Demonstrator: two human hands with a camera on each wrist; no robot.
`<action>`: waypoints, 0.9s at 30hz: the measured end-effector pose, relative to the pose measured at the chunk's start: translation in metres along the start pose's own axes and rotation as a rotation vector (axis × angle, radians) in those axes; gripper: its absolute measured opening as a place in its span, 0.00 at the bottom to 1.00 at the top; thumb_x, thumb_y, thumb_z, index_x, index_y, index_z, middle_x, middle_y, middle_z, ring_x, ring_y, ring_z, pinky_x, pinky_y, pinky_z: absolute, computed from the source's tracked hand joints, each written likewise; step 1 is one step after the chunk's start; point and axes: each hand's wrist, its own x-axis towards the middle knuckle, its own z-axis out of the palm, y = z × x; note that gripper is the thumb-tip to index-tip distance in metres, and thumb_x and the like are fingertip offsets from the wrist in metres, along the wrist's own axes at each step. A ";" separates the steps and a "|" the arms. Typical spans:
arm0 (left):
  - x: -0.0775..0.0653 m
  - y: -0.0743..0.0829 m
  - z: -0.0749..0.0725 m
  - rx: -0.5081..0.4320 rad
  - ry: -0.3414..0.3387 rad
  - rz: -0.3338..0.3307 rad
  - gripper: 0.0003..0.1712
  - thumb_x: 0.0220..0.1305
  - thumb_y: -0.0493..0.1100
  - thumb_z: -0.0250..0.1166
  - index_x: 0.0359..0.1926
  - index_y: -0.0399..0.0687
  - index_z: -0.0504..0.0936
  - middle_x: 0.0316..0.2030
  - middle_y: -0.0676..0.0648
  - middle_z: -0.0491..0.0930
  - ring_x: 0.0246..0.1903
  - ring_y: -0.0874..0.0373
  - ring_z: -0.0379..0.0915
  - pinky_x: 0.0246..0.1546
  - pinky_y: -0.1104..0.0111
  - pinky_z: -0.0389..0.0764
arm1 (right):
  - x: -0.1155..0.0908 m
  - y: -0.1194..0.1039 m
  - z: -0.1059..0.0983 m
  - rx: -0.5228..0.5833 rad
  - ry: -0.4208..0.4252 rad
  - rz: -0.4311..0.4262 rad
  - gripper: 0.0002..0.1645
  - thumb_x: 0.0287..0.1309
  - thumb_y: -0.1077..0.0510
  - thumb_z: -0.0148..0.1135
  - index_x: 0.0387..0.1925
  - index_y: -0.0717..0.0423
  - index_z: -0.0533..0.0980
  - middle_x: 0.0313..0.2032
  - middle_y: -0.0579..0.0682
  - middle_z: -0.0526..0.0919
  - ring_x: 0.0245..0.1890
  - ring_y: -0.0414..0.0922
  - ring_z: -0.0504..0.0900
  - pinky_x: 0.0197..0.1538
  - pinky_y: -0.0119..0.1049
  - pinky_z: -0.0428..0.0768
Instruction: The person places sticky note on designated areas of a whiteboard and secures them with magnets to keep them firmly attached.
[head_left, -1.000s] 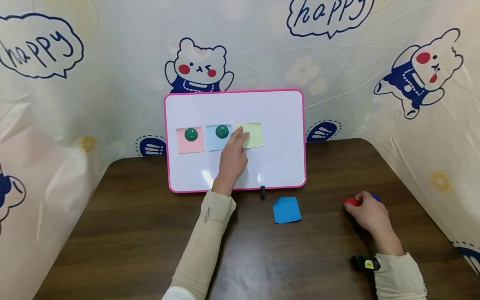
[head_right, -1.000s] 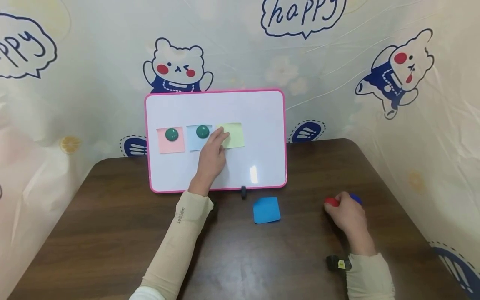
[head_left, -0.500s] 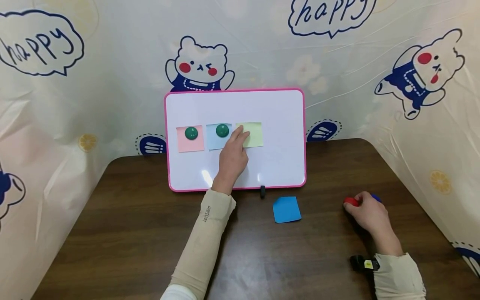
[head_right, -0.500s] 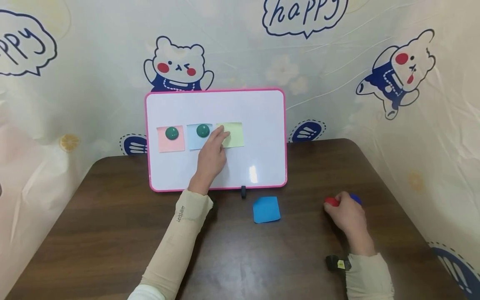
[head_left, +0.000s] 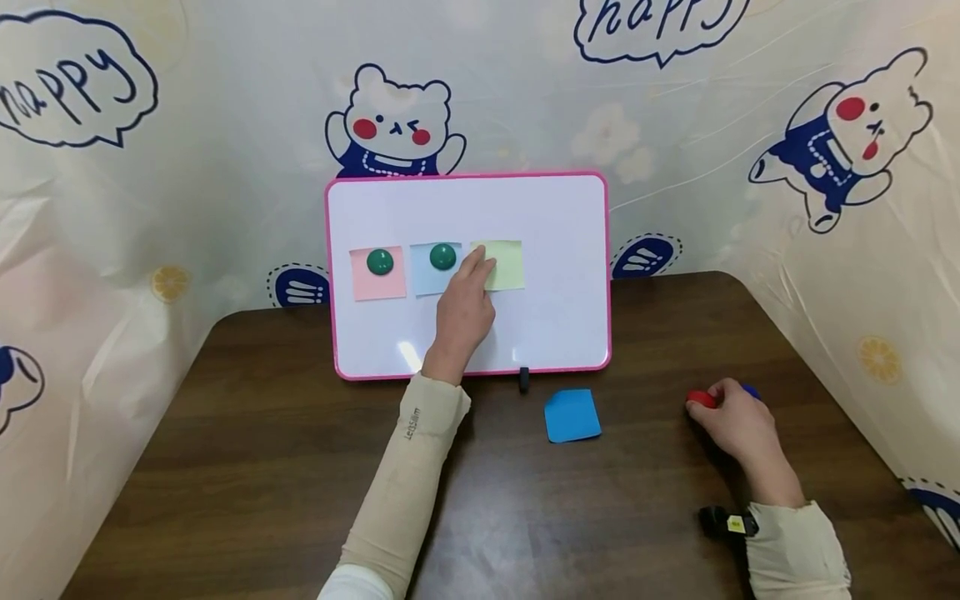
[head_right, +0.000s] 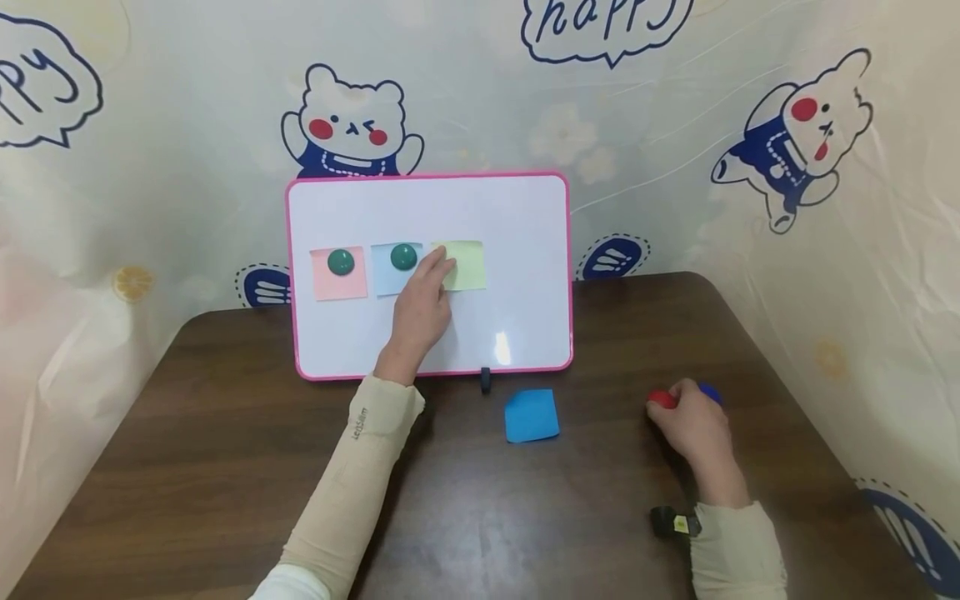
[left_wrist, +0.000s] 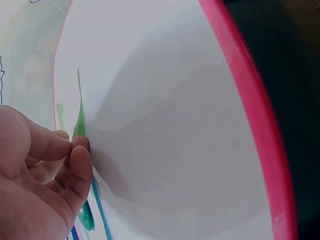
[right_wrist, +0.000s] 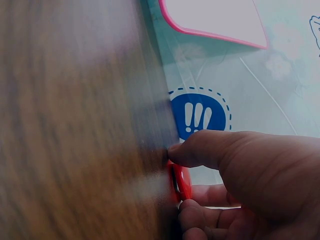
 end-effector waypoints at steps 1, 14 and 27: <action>0.000 0.000 -0.001 0.004 -0.005 -0.003 0.26 0.71 0.28 0.53 0.68 0.40 0.74 0.74 0.45 0.62 0.71 0.49 0.60 0.61 0.57 0.74 | 0.000 0.000 0.000 0.000 0.001 -0.001 0.29 0.63 0.49 0.64 0.47 0.73 0.70 0.39 0.69 0.77 0.37 0.63 0.75 0.38 0.54 0.73; 0.000 -0.001 -0.004 0.004 -0.001 -0.008 0.25 0.73 0.30 0.51 0.67 0.40 0.75 0.73 0.45 0.63 0.69 0.47 0.64 0.60 0.57 0.75 | 0.000 -0.001 0.001 0.000 -0.005 -0.018 0.28 0.63 0.49 0.63 0.47 0.73 0.70 0.39 0.69 0.77 0.38 0.63 0.75 0.39 0.55 0.73; -0.002 0.000 -0.002 0.093 -0.002 0.016 0.24 0.72 0.33 0.54 0.67 0.42 0.76 0.74 0.47 0.63 0.59 0.44 0.74 0.45 0.58 0.82 | -0.001 0.000 -0.001 -0.001 -0.015 -0.016 0.30 0.64 0.48 0.64 0.48 0.73 0.70 0.38 0.67 0.78 0.37 0.62 0.75 0.41 0.56 0.73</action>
